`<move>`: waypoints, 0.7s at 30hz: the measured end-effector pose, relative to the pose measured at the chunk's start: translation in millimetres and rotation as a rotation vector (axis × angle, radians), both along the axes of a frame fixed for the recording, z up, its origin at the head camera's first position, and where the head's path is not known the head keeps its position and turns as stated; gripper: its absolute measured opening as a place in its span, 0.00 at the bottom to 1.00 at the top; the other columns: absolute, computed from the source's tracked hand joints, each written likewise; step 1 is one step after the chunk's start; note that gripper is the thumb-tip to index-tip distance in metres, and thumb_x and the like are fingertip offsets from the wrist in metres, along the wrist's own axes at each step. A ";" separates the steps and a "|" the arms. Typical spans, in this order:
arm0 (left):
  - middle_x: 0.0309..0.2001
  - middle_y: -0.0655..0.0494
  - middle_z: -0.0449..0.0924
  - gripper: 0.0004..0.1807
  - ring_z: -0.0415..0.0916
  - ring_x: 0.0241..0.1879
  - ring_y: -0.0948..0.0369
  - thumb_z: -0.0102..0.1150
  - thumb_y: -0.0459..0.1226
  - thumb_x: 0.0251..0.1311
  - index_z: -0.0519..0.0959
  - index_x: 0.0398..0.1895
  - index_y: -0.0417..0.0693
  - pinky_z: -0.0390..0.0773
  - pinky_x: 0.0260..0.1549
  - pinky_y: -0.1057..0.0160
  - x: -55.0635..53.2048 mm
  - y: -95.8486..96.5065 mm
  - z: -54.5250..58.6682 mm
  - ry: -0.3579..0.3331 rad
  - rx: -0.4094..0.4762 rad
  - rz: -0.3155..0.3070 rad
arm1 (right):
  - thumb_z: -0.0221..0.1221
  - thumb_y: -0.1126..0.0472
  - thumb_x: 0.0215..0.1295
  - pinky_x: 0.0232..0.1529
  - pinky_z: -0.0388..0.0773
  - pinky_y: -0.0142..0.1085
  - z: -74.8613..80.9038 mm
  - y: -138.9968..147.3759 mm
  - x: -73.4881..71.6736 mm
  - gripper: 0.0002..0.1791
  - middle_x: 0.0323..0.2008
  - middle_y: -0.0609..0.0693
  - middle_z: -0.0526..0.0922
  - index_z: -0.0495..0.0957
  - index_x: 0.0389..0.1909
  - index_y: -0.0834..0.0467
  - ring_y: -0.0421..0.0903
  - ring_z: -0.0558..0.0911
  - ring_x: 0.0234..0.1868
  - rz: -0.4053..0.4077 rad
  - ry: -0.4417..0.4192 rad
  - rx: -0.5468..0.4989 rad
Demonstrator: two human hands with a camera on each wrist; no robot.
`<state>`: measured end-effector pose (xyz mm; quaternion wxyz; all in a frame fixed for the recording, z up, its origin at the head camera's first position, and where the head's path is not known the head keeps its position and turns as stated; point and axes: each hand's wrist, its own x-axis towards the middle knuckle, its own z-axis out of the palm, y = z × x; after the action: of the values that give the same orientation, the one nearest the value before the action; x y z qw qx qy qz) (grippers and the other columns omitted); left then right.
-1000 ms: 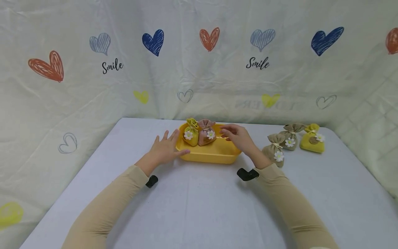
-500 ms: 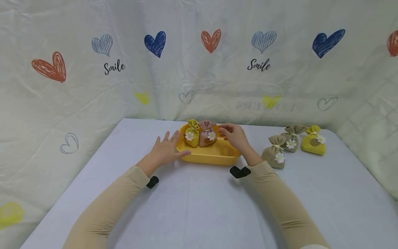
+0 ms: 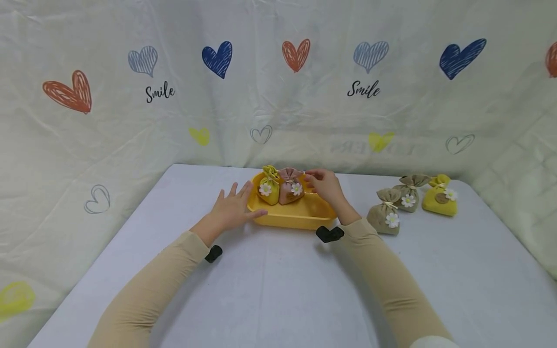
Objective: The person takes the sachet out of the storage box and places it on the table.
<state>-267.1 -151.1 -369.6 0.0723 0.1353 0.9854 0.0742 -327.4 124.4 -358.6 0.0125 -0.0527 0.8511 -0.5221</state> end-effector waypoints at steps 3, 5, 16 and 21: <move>0.83 0.48 0.40 0.59 0.36 0.80 0.39 0.42 0.73 0.66 0.40 0.84 0.43 0.39 0.72 0.32 -0.1 0.2 0.1 0.000 0.003 0.000 | 0.53 0.61 0.80 0.54 0.81 0.51 0.0 -1.7 0.3 0.20 0.58 0.65 0.82 0.76 0.65 0.66 0.62 0.83 0.55 0.009 -0.004 -0.015; 0.83 0.48 0.40 0.59 0.36 0.80 0.39 0.42 0.73 0.66 0.40 0.84 0.43 0.39 0.72 0.32 0.0 0.2 0.2 0.000 0.004 -0.001 | 0.54 0.60 0.80 0.55 0.81 0.52 -0.6 -3.0 -0.3 0.21 0.59 0.66 0.81 0.75 0.66 0.67 0.62 0.83 0.56 0.016 -0.004 -0.014; 0.83 0.49 0.40 0.58 0.36 0.80 0.39 0.42 0.73 0.67 0.39 0.84 0.43 0.39 0.72 0.32 1.7 0.4 2.5 -0.002 0.003 0.003 | 0.53 0.59 0.81 0.56 0.80 0.50 2.7 -11.2 -3.8 0.24 0.64 0.67 0.76 0.71 0.70 0.67 0.60 0.80 0.60 0.047 -0.026 0.029; 0.83 0.49 0.41 0.58 0.37 0.80 0.39 0.42 0.73 0.67 0.40 0.84 0.43 0.40 0.72 0.32 1.4 0.3 2.4 0.008 0.001 -0.004 | 0.52 0.60 0.81 0.58 0.79 0.50 4.4 -12.9 -6.7 0.23 0.65 0.67 0.76 0.72 0.69 0.67 0.60 0.79 0.61 0.039 -0.031 0.026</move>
<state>-265.7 -150.9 -367.2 0.0686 0.1374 0.9854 0.0741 -334.1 111.5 -354.1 0.0366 -0.0611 0.8565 -0.5112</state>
